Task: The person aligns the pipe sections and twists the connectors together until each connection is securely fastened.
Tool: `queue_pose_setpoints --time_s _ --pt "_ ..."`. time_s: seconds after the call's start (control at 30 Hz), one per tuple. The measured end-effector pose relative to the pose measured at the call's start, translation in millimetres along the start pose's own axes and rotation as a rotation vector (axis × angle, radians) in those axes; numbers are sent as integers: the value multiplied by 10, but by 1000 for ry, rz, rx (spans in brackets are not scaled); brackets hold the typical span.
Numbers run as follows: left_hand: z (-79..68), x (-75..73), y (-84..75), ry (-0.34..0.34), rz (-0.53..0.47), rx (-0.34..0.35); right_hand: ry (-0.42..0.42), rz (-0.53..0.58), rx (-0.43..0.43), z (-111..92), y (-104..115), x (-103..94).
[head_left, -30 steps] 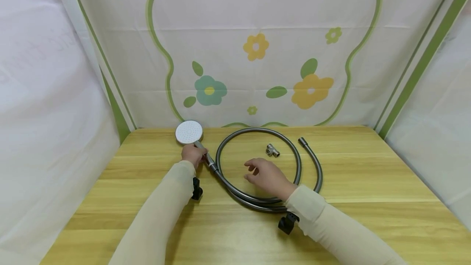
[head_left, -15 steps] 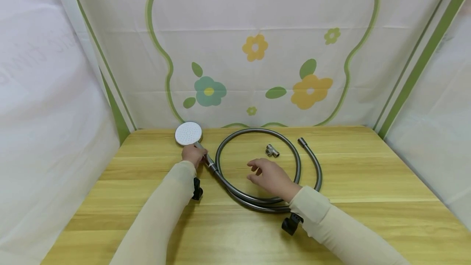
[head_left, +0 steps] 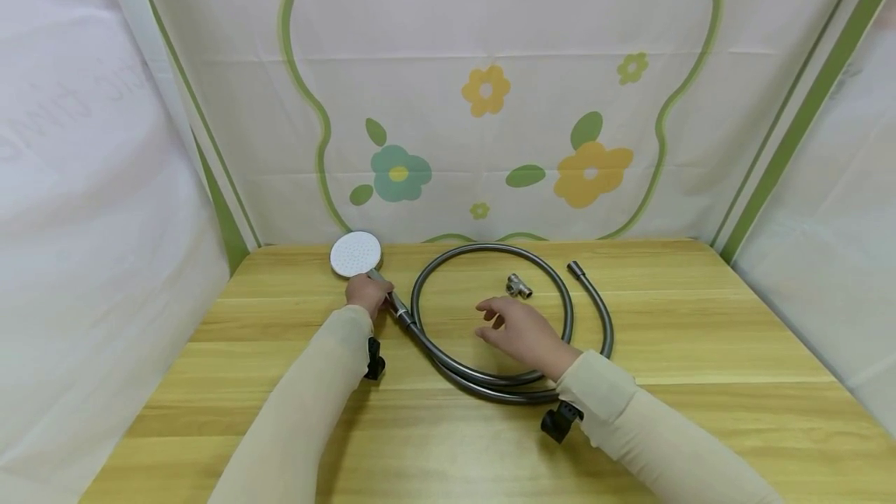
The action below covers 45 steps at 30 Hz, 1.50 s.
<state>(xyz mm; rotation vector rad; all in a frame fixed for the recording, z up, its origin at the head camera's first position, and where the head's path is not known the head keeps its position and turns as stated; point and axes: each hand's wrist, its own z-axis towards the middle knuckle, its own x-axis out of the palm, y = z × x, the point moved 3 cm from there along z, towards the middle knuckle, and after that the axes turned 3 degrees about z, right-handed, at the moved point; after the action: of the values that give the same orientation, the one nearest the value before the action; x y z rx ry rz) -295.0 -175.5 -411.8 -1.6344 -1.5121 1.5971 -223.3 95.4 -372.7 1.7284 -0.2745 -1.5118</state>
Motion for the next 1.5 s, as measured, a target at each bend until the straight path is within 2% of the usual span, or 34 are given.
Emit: queue_pose_setpoints --time_s 0.47,0.77,0.93,1.13,1.3,1.5 --pt "-13 -40 16 4 32 13 -18 -7 9 -35 -90 -84" --pt "-114 -107 -50 2 22 70 -46 2 5 -55 -216 -138" --pt "-111 -125 -79 6 5 76 -52 23 10 -77 -285 -185" --pt "-84 -144 -104 1 61 103 -61 12 3 -91 -344 -247" --pt "-125 -145 -155 -7 109 148 -62 1 14 -92 -375 -291" --pt "-170 -118 -218 5 114 177 -70 -3 22 -81 -437 -331"
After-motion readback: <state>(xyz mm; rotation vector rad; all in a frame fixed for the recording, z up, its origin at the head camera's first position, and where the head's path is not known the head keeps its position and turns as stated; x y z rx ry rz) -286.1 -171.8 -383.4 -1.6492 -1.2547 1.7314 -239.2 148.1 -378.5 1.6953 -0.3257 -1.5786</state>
